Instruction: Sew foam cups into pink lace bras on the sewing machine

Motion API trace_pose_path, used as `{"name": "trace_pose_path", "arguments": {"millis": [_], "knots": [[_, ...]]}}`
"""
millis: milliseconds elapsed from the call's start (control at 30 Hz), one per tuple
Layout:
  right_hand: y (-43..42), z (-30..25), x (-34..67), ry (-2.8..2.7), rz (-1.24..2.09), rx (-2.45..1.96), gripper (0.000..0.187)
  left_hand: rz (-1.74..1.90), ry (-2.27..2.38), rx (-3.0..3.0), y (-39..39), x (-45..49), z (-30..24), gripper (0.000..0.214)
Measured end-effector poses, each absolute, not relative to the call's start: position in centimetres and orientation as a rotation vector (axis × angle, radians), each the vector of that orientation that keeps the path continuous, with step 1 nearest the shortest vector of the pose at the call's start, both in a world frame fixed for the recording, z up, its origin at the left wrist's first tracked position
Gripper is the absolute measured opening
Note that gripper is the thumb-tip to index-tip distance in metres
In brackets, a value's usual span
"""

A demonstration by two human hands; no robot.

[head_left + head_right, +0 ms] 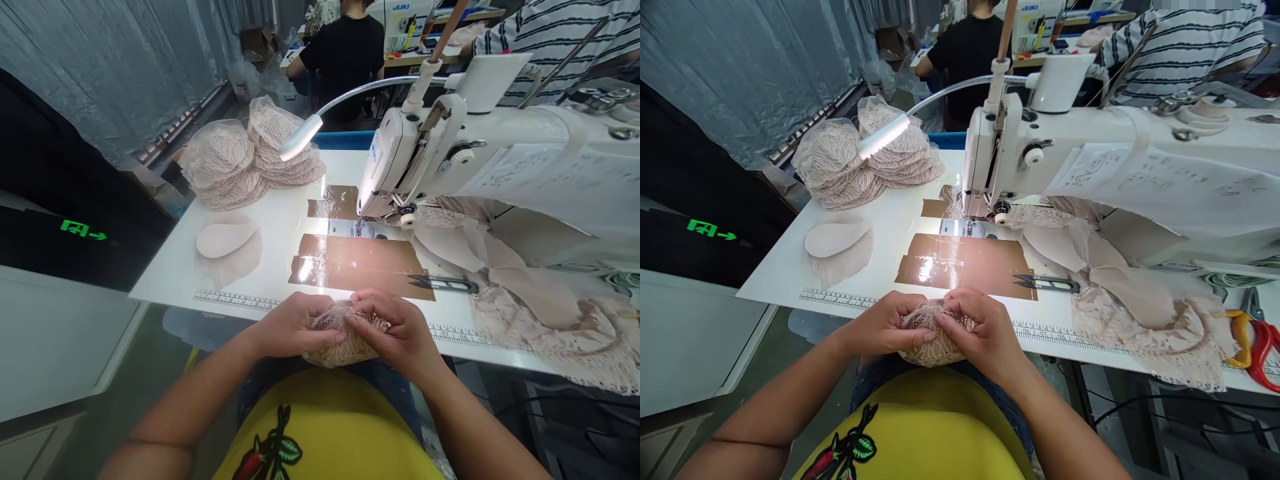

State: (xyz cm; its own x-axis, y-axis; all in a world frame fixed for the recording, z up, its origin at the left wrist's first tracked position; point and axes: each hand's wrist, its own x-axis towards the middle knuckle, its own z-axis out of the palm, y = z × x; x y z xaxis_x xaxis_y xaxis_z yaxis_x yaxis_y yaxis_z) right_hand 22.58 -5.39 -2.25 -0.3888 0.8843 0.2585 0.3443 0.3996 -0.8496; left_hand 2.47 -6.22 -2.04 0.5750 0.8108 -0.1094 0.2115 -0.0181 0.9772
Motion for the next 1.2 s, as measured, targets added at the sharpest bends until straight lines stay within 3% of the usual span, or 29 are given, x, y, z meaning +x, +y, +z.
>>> {"name": "trace_pose_path", "arguments": {"millis": [667, 1000, 1200], "knots": [[-4.3, -2.5, 22.0, -1.794, 0.997, -1.157, 0.02, 0.615, 0.887, 1.427, -4.1, 2.4, -2.3, 0.029], [-3.0, -3.1, 23.0, -1.591, 1.361, -1.191, 0.024, 0.781, 0.843, 1.305, -3.5, 3.7, -2.9, 0.024], [-1.3, -2.9, 23.9, -1.353, 1.581, -1.163, 0.028, 0.984, 0.923, 0.782, -3.1, 3.9, -2.7, 0.026]]}}
